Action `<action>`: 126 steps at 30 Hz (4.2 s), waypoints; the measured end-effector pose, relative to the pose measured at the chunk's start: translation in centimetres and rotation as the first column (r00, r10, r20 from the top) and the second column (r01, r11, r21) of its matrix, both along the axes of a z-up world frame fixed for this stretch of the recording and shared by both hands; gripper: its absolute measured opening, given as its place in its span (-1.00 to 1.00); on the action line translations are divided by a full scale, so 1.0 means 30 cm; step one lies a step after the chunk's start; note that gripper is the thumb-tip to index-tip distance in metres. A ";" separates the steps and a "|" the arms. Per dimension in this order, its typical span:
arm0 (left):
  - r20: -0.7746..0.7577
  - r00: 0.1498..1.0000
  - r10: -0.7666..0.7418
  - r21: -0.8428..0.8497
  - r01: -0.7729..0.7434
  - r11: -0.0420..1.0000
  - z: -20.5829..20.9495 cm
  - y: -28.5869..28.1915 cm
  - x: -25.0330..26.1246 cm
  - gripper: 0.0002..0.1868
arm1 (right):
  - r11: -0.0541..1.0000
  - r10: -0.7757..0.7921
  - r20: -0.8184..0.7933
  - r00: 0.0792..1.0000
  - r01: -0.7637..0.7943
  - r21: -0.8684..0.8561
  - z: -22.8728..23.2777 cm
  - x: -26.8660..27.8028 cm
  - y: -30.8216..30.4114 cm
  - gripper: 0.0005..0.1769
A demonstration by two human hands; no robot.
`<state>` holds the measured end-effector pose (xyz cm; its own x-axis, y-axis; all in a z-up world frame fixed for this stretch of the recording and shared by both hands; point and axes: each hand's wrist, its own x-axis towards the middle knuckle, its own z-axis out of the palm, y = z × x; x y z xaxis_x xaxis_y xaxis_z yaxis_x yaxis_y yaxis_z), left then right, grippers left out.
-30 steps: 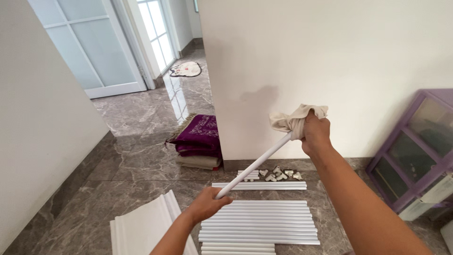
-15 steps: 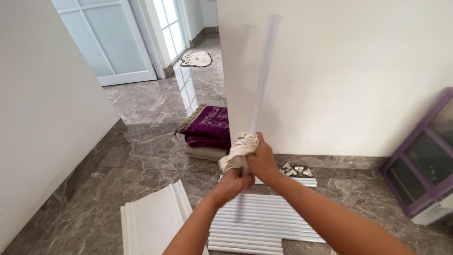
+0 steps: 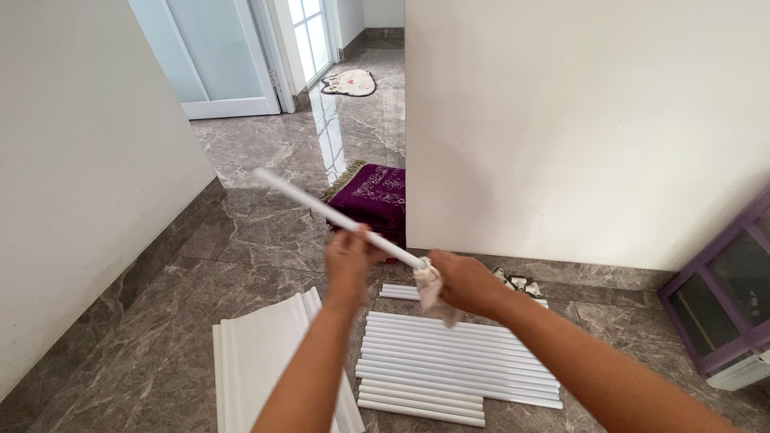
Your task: The person wipes multiple white PVC pipes one by one with a cloth, then places them back into a neat stack on the floor. The person also briefly wipes a short pipe and a T-joint fitting.
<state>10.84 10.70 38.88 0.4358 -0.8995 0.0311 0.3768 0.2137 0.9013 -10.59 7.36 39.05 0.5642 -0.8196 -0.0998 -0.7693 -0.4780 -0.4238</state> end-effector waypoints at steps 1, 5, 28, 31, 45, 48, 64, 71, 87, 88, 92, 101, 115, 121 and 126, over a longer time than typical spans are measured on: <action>0.014 0.997 0.078 0.057 -0.078 0.995 0.010 0.004 0.044 -0.82 | 0.999 0.029 -0.035 0.999 -0.030 -0.023 -0.009 -0.021 -0.013 -0.79; -0.037 0.959 0.282 0.155 -0.274 0.949 0.024 0.011 0.146 -0.83 | 0.979 0.106 -0.168 0.980 -0.132 -0.153 -0.033 -0.084 -0.049 -0.80; -0.079 0.982 0.173 0.419 -0.125 0.899 -0.469 -0.282 -0.284 -0.77 | 0.992 0.119 -0.369 0.922 -0.097 0.077 -0.250 -0.055 -0.292 -0.46; -0.201 0.972 0.123 0.404 -0.032 0.914 -0.603 -0.328 -0.314 -0.72 | 0.994 0.110 -0.346 0.932 -0.095 0.059 -0.361 -0.119 -0.363 -0.45; 0.830 0.425 -0.361 0.460 -0.154 0.874 -1.104 -0.385 -0.284 -0.38 | 0.974 0.124 -0.591 0.797 0.016 0.227 -0.975 -0.325 -0.588 -0.32; 0.818 0.272 -0.507 0.533 -0.028 0.846 -1.156 -0.405 -0.290 -0.32 | 0.972 0.119 -0.584 0.803 0.026 0.234 -1.030 -0.315 -0.596 -0.29; 0.759 0.016 -0.651 0.650 0.042 0.759 -1.311 -0.393 -0.277 -0.33 | 0.969 0.162 -0.461 0.872 -0.053 0.241 -1.140 -0.302 -0.600 -0.35; 0.773 -0.012 -0.634 0.634 0.029 0.773 -1.332 -0.383 -0.266 -0.32 | 0.970 -0.015 -0.472 0.881 0.128 0.208 -1.102 -0.363 -0.632 -0.37; 0.804 -0.031 -0.594 0.594 0.004 0.804 -1.327 -0.404 -0.280 -0.34 | 0.990 -0.058 -0.559 0.827 0.120 0.075 -1.160 -0.359 -0.667 -0.48; 0.803 -0.032 -0.595 0.595 0.002 0.803 -1.329 -0.405 -0.280 -0.34 | 0.991 -0.062 -0.544 0.837 0.117 0.068 -1.160 -0.359 -0.667 -0.47; 0.805 -0.018 -0.592 0.593 -0.001 0.806 -1.335 -0.399 -0.279 -0.36 | 0.990 -0.054 -0.554 0.831 0.116 0.078 -1.171 -0.364 -0.667 -0.42; 0.795 -0.004 -0.606 0.606 0.008 0.795 -1.344 -0.398 -0.276 -0.37 | 0.996 -0.047 -0.511 0.859 0.076 0.036 -1.222 -0.389 -0.671 -0.48; 0.658 0.525 -0.540 0.449 0.302 0.841 -0.934 -0.417 -0.379 -0.27 | 0.944 -0.324 -0.078 0.943 0.328 0.038 -0.751 -0.279 -0.514 -0.59; 0.024 0.779 -0.626 0.250 0.602 0.759 -0.599 -0.408 -0.380 -0.45 | 0.914 -0.395 0.410 0.822 0.305 0.268 -0.334 -0.117 -0.392 -0.70; -0.104 0.774 -0.624 0.148 0.633 0.760 -0.371 -0.280 -0.262 -0.56 | 0.942 -0.313 0.609 0.729 0.154 0.300 -0.111 -0.049 -0.288 -0.74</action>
<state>2.97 2.31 27.76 -0.2319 -0.9615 -0.1476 0.4147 -0.2350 0.8791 -12.06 -1.30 35.72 0.3518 -0.9357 0.0248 -0.3510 -0.1564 -0.9232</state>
